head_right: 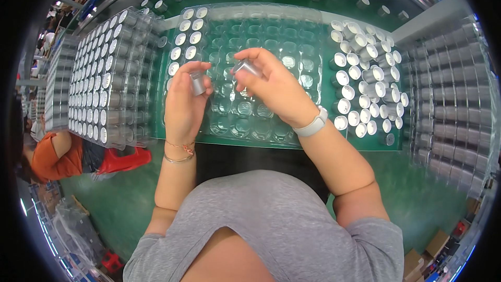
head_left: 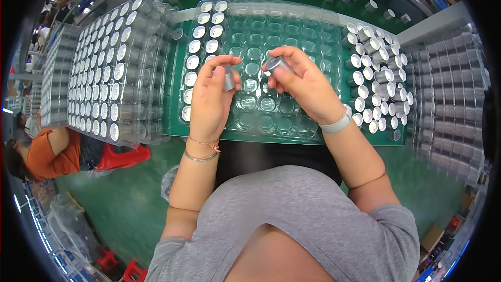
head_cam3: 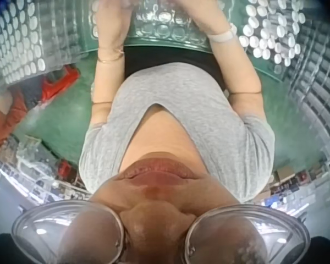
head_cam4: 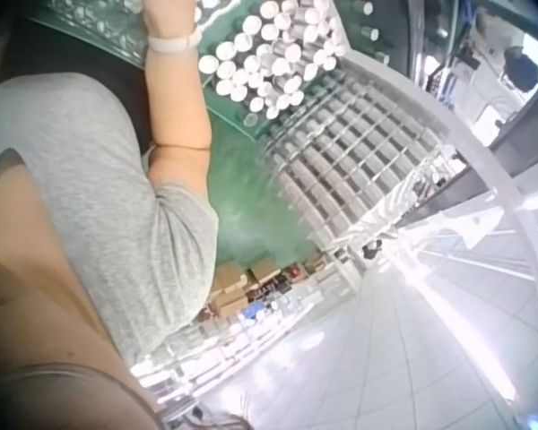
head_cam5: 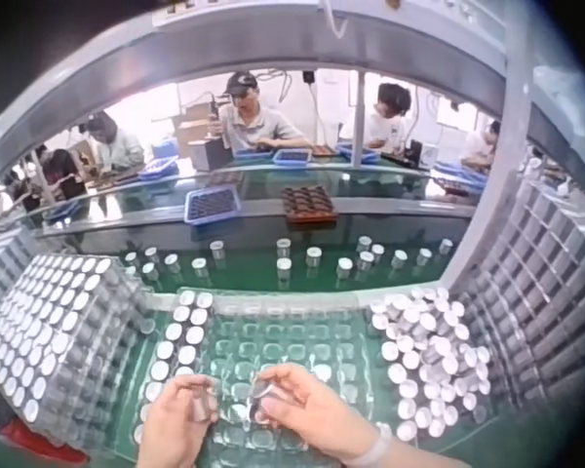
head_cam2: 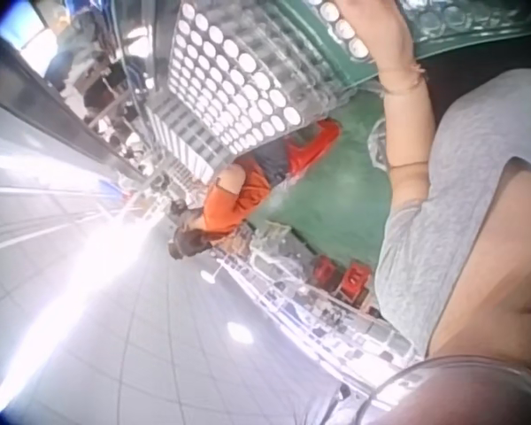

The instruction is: Inspecting and organizing small cylindrical electronic components into a tray.

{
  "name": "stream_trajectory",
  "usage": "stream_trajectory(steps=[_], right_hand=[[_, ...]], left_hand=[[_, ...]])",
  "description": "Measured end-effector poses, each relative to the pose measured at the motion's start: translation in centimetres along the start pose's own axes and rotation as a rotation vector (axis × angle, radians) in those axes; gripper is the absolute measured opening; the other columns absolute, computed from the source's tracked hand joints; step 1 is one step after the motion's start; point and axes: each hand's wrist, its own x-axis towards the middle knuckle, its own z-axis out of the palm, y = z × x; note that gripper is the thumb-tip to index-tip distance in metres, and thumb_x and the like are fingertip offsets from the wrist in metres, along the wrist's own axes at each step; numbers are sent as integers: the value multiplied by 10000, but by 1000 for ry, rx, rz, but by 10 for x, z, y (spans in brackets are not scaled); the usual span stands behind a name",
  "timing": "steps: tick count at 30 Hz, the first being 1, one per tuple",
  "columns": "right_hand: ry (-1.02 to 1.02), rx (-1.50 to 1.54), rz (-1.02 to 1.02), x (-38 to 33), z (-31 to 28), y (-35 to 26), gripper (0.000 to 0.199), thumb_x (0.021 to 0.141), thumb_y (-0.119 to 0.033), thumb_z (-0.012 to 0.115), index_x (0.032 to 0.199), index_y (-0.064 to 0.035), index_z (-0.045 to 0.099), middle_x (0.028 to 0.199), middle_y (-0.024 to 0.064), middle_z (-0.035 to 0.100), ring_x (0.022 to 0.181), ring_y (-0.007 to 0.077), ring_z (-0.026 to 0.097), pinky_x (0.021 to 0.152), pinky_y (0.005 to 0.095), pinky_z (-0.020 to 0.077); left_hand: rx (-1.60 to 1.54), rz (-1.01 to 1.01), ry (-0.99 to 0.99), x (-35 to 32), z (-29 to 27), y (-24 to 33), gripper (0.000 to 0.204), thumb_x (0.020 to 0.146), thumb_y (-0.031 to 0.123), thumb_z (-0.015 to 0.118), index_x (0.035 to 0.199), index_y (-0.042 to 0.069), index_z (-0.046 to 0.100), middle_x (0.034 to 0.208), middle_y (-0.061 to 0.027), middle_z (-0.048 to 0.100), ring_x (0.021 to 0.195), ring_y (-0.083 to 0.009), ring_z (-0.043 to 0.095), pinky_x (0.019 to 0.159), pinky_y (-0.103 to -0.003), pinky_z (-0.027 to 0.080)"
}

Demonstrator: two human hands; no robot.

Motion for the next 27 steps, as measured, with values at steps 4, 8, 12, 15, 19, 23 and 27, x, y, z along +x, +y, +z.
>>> stream_trajectory(steps=[4, 8, 12, 15, 19, 23, 27], right_hand=[[-5, -75, -97, 0, -1, 3, 361, 894, -91, 638, 1217, -49, 483, 1048, 55, 597, 934, 105, 570, 823, 251, 464], [73, -113, -57, 0, -2, 6, 391, 856, -63, 680, 1193, -43, 484, 1053, 54, 594, 972, 117, 565, 878, 269, 455], [-22, -123, -196, -1, -4, 11, 403, 844, -56, 690, 1200, -20, 505, 1136, 68, 557, 1041, 138, 544, 905, 285, 449], [-105, -281, -248, 0, -6, 8, 413, 835, -25, 684, 1218, -7, 530, 1209, 79, 511, 1080, 152, 533, 920, 296, 450], [-154, -123, -207, -3, 1, 7, 422, 825, 23, 667, 1229, -3, 546, 1230, 81, 493, 1100, 166, 536, 953, 318, 449], [-171, -171, -237, -3, 1, 8, 452, 820, 67, 640, 1253, -2, 529, 1253, 91, 495, 1152, 195, 528, 995, 340, 443], [-182, -228, -277, -3, 2, 7, 459, 817, 86, 623, 1257, 2, 524, 1283, 106, 491, 1190, 213, 515, 1008, 341, 441]], left_hand=[[-42, -90, -66, 0, 9, 5, 388, 1002, 164, 421, 1347, -13, 432, 1212, -142, 533, 1009, -177, 537, 906, -316, 438], [112, -40, 1, -4, 20, -1, 497, 955, 158, 535, 1405, 13, 380, 1200, -148, 552, 1067, -181, 543, 938, -335, 439], [266, 46, -42, -6, 24, 3, 591, 821, -46, 648, 1363, -3, 415, 1191, -139, 563, 1101, -188, 551, 962, -336, 453], [305, 72, -40, -7, 19, 3, 631, 735, -122, 707, 1306, -15, 459, 1176, -134, 575, 1090, -185, 565, 950, -329, 460], [441, 144, -32, -8, 17, 3, 633, 686, -103, 760, 1253, -2, 500, 1139, -116, 605, 1086, -174, 576, 912, -311, 466], [520, 229, -46, -7, 16, 3, 629, 671, -75, 784, 1237, 10, 522, 1110, -100, 624, 1064, -167, 590, 876, -301, 467], [588, 283, -41, -7, 15, 3, 606, 668, -50, 795, 1216, 20, 545, 1092, -91, 636, 1041, -163, 602, 835, -287, 462]])
